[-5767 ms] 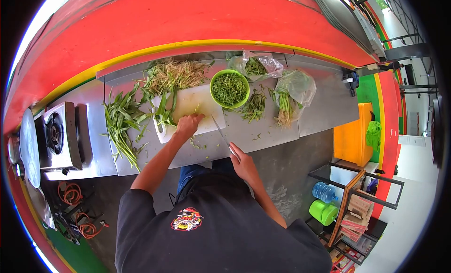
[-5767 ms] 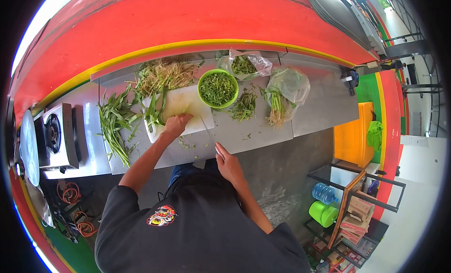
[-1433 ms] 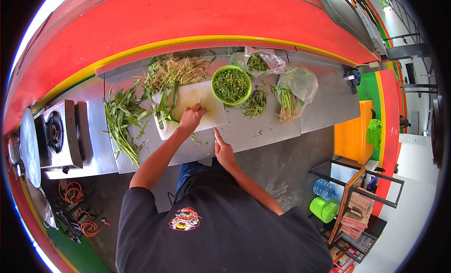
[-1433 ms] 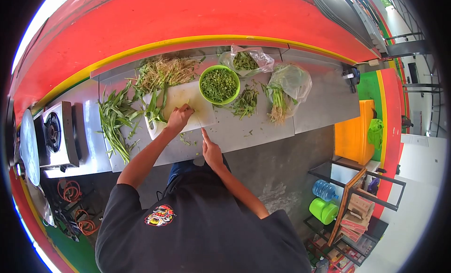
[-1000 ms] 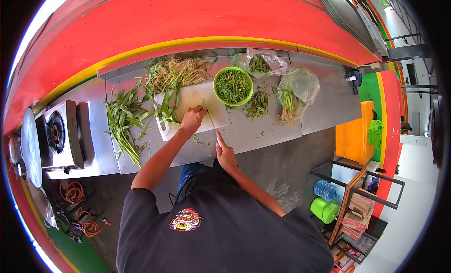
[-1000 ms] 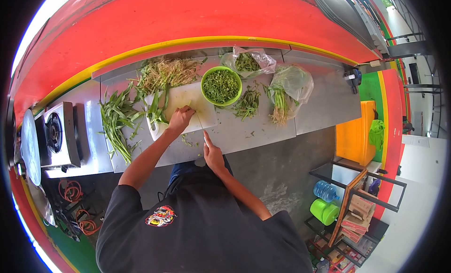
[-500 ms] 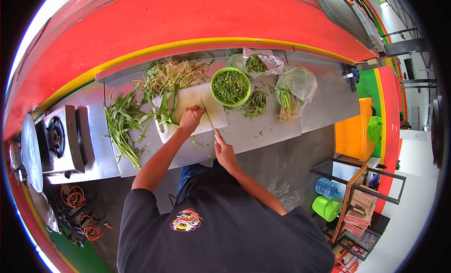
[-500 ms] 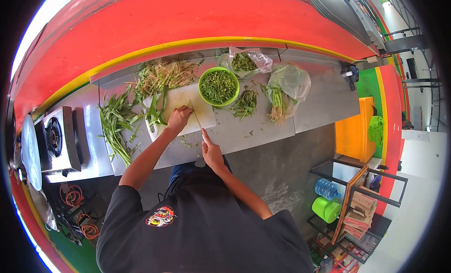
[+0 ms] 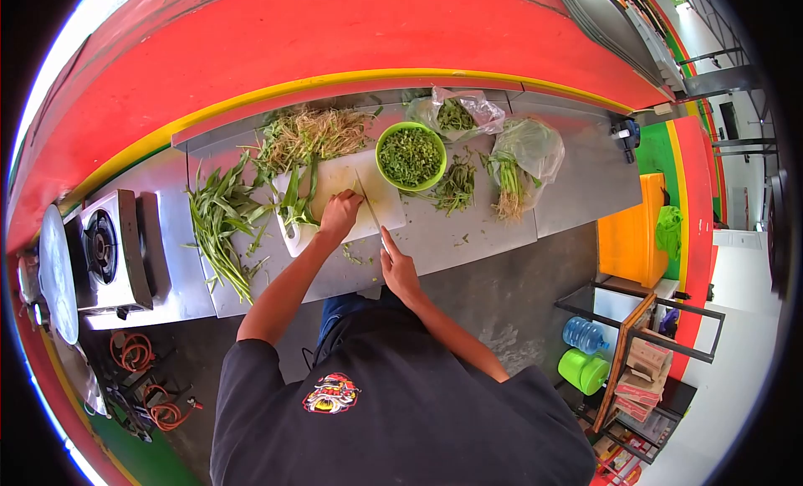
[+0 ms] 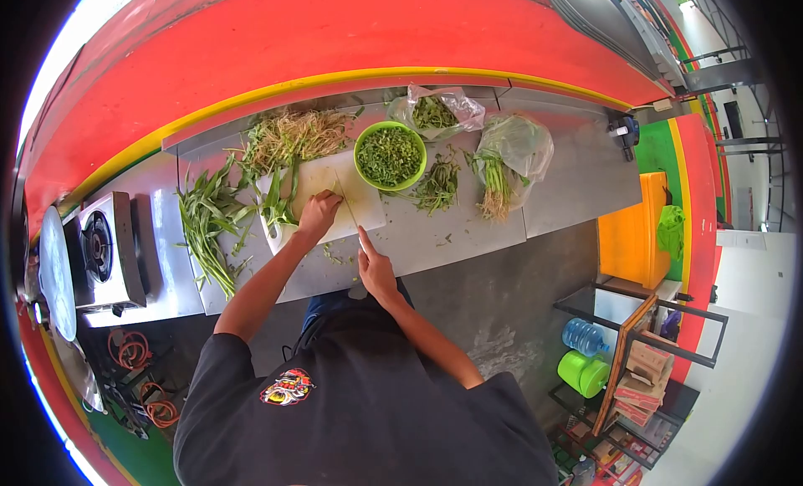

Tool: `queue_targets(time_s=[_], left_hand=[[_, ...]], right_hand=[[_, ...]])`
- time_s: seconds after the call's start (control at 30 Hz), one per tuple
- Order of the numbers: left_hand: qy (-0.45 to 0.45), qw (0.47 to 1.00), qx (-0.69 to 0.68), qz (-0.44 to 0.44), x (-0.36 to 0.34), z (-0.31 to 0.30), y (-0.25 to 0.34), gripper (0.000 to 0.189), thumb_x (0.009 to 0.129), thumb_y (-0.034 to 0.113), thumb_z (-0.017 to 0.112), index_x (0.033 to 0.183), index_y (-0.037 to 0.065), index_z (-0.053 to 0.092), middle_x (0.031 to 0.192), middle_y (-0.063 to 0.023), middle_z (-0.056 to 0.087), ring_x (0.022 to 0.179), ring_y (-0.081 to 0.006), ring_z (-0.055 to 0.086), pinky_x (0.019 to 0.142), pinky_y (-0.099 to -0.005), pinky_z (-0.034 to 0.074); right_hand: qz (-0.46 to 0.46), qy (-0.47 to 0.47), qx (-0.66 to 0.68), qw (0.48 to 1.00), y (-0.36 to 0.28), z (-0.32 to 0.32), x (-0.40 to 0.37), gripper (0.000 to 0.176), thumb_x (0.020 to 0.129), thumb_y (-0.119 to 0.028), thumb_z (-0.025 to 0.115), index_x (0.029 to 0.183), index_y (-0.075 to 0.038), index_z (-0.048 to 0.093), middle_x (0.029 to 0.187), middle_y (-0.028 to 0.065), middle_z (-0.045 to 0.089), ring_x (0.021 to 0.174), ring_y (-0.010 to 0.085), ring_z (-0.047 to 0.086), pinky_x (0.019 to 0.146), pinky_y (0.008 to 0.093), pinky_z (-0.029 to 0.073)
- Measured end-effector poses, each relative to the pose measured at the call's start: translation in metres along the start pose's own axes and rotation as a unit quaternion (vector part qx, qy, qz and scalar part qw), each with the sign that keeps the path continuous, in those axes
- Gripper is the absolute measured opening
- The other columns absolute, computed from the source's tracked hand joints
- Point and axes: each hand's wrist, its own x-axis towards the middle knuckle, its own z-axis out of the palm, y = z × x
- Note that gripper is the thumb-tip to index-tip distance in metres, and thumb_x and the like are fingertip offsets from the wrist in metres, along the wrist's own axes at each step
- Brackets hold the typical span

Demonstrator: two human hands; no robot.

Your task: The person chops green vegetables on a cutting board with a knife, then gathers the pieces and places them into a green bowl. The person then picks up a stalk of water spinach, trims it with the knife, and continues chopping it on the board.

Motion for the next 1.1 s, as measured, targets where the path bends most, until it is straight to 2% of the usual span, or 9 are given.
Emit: queue_targets(time_s=[0.17,0.23,0.33,0.43,0.67,0.77,0.87,1.03,1.1], left_hand=[[-0.022,1.0,0.006,-0.006,-0.001,-0.005,0.003,0.019,0.086,0.007,0.058,0.097,0.009,0.073,0.096,-0.0074,0.067,0.094,-0.0273,0.065,0.079,-0.0436,0.05],[-0.024,1.0,0.008,-0.001,-0.003,-0.006,0.006,0.019,0.086,0.007,0.058,0.097,0.009,0.073,0.096,-0.0074,0.067,0.094,-0.0275,0.065,0.079,-0.0437,0.05],[-0.026,0.999,0.025,-0.011,-0.003,-0.01,0.009,0.019,0.086,0.008,0.058,0.097,0.009,0.073,0.096,-0.0076,0.066,0.095,-0.0279,0.065,0.08,-0.0438,0.05],[-0.021,1.0,0.016,0.003,-0.004,-0.004,0.001,0.02,0.086,0.008,0.058,0.098,0.009,0.074,0.096,-0.0086,0.067,0.094,-0.0285,0.066,0.08,-0.0438,0.05],[-0.016,1.0,-0.012,-0.011,-0.004,-0.001,0.0,0.019,0.087,0.008,0.058,0.098,0.008,0.074,0.095,-0.0091,0.067,0.093,-0.0283,0.066,0.081,-0.044,0.05],[-0.022,1.0,-0.001,-0.014,-0.004,-0.004,0.003,0.021,0.086,0.007,0.058,0.099,0.008,0.074,0.095,-0.0084,0.066,0.093,-0.0278,0.066,0.081,-0.044,0.05],[-0.016,1.0,0.023,-0.002,-0.004,-0.007,0.006,0.023,0.085,0.006,0.057,0.1,0.009,0.074,0.095,-0.008,0.065,0.093,-0.0273,0.065,0.082,-0.0438,0.05],[0.002,0.999,0.033,0.035,-0.006,-0.004,0.004,0.025,0.084,0.005,0.057,0.101,0.008,0.074,0.095,-0.0091,0.066,0.092,-0.0286,0.065,0.082,-0.0435,0.051],[0.013,0.999,-0.021,0.022,-0.004,-0.006,0.002,0.016,0.086,0.006,0.063,0.097,0.005,0.074,0.094,-0.0121,0.068,0.085,-0.0341,0.067,0.077,-0.0437,0.054]], right_hand=[[-0.008,-0.005,-0.016,1.0,0.014,-0.002,-0.02,0.059,0.099,-0.011,0.054,0.154,-0.022,0.036,0.071,0.0259,0.06,0.057,0.0423,0.059,0.057,0.042,0.048],[-0.06,0.033,-0.027,0.997,0.024,0.007,-0.014,0.06,0.098,-0.012,0.054,0.154,-0.023,0.036,0.07,0.026,0.06,0.058,0.0426,0.06,0.058,0.0432,0.048],[-0.028,0.017,-0.066,0.997,0.014,0.009,0.003,0.06,0.098,-0.012,0.055,0.154,-0.022,0.035,0.066,0.0246,0.057,0.056,0.0418,0.059,0.057,0.0426,0.047],[-0.004,0.002,-0.024,1.0,-0.003,0.004,0.014,0.06,0.098,-0.011,0.055,0.154,-0.023,0.035,0.062,0.0228,0.054,0.052,0.0397,0.055,0.055,0.0422,0.046],[-0.008,-0.001,0.0,1.0,0.004,0.002,-0.013,0.061,0.099,-0.011,0.055,0.154,-0.024,0.035,0.06,0.0215,0.051,0.049,0.0363,0.051,0.054,0.0395,0.045],[-0.006,0.004,-0.022,1.0,0.013,0.007,-0.015,0.06,0.099,-0.012,0.055,0.154,-0.024,0.035,0.062,0.0222,0.055,0.052,0.0391,0.056,0.056,0.0428,0.047],[-0.057,0.044,-0.042,0.997,0.017,0.016,-0.003,0.06,0.099,-0.013,0.054,0.154,-0.025,0.034,0.065,0.0233,0.058,0.059,0.043,0.06,0.058,0.048,0.048],[0.032,-0.013,-0.047,0.998,-0.007,0.01,0.024,0.062,0.099,-0.014,0.055,0.155,-0.026,0.033,0.063,0.0241,0.058,0.061,0.0461,0.061,0.059,0.0513,0.046],[0.015,0.002,-0.034,0.999,-0.01,0.008,0.026,0.062,0.099,-0.014,0.054,0.155,-0.026,0.032,0.062,0.0238,0.057,0.059,0.0453,0.06,0.058,0.0509,0.046]])
